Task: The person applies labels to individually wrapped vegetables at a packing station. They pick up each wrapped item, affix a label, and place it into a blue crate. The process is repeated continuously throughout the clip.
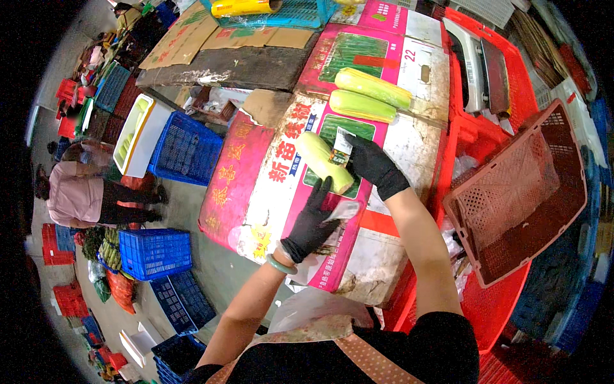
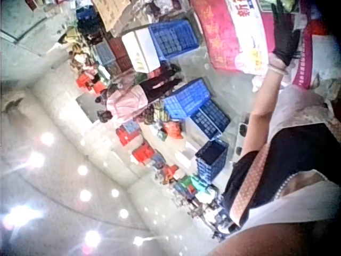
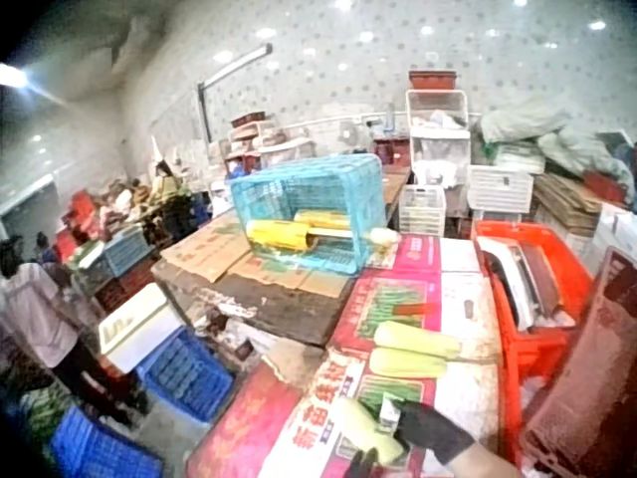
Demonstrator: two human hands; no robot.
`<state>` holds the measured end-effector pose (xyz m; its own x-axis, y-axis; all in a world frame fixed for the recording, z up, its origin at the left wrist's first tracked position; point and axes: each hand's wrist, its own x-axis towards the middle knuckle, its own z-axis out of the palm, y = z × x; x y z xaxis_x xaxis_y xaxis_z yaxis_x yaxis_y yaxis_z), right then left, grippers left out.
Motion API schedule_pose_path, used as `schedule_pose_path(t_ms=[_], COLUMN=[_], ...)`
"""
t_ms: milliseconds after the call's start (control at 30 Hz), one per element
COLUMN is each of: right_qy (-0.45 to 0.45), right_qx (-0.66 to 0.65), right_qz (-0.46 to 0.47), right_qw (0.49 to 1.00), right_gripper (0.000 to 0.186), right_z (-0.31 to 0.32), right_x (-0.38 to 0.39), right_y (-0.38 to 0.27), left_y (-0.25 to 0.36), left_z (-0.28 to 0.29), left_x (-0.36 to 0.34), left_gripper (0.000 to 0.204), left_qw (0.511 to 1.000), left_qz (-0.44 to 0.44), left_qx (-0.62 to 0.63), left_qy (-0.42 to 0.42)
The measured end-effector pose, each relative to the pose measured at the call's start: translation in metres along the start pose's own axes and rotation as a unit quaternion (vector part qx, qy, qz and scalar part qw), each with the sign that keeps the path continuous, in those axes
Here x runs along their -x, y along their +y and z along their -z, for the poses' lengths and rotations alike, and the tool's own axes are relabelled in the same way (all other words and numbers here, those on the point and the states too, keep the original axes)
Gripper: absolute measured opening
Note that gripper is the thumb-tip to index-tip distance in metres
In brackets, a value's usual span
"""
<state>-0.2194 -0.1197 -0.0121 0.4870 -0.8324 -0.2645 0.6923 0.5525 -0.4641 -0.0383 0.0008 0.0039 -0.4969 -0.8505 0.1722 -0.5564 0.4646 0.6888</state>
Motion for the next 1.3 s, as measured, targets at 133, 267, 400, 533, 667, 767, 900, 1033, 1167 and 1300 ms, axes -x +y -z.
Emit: schedule_pose_path(t_ms=[133,267,400,533,667,767,900,1033,1167,1300], right_qy=[0.045,0.005,-0.033,-0.073,-0.107,-0.115,-0.11,-0.093,-0.061,-0.041], right_qx=[0.214,0.393,0.541,0.566,0.633,0.671,0.67,0.668,0.68,0.661], right_qz=[-0.001,0.045,0.034,0.005,0.024,0.031,0.04,0.051,0.062,0.049], right_qw=[0.976,0.919,0.84,0.821,0.766,0.732,0.733,0.736,0.728,0.747], right_gripper=[0.029,0.032,0.031,0.032,0.032,0.03,0.029,0.03,0.03,0.04], right_z=[-0.025,-0.022,-0.024,-0.039,-0.046,-0.049,-0.044,-0.03,-0.027,-0.027], right_x=[0.001,-0.011,-0.012,-0.012,-0.023,-0.026,-0.029,-0.034,-0.034,-0.03], right_y=[-0.021,-0.043,-0.059,-0.059,-0.052,-0.052,-0.05,-0.044,-0.039,-0.035], left_y=[0.014,0.009,0.009,0.007,0.01,0.009,0.011,0.012,0.01,0.018], left_z=[-0.007,-0.019,-0.023,-0.027,-0.023,-0.023,-0.022,-0.021,-0.023,-0.025], left_x=[-0.012,-0.03,-0.038,-0.04,-0.042,-0.042,-0.043,-0.044,-0.042,-0.038], left_gripper=[0.044,0.05,0.046,0.045,0.045,0.046,0.05,0.051,0.052,0.052], left_qw=[0.993,0.993,0.997,0.997,0.996,0.996,0.998,0.998,0.998,0.997], left_qz=[-0.078,-0.056,-0.026,-0.025,-0.037,-0.037,-0.028,-0.02,-0.025,-0.025], left_qx=[-0.08,-0.106,-0.072,-0.073,-0.082,-0.075,-0.06,-0.055,-0.049,-0.072], left_qy=[0.034,0.018,0.019,0.014,0.019,0.014,0.016,0.014,0.027,0.019])
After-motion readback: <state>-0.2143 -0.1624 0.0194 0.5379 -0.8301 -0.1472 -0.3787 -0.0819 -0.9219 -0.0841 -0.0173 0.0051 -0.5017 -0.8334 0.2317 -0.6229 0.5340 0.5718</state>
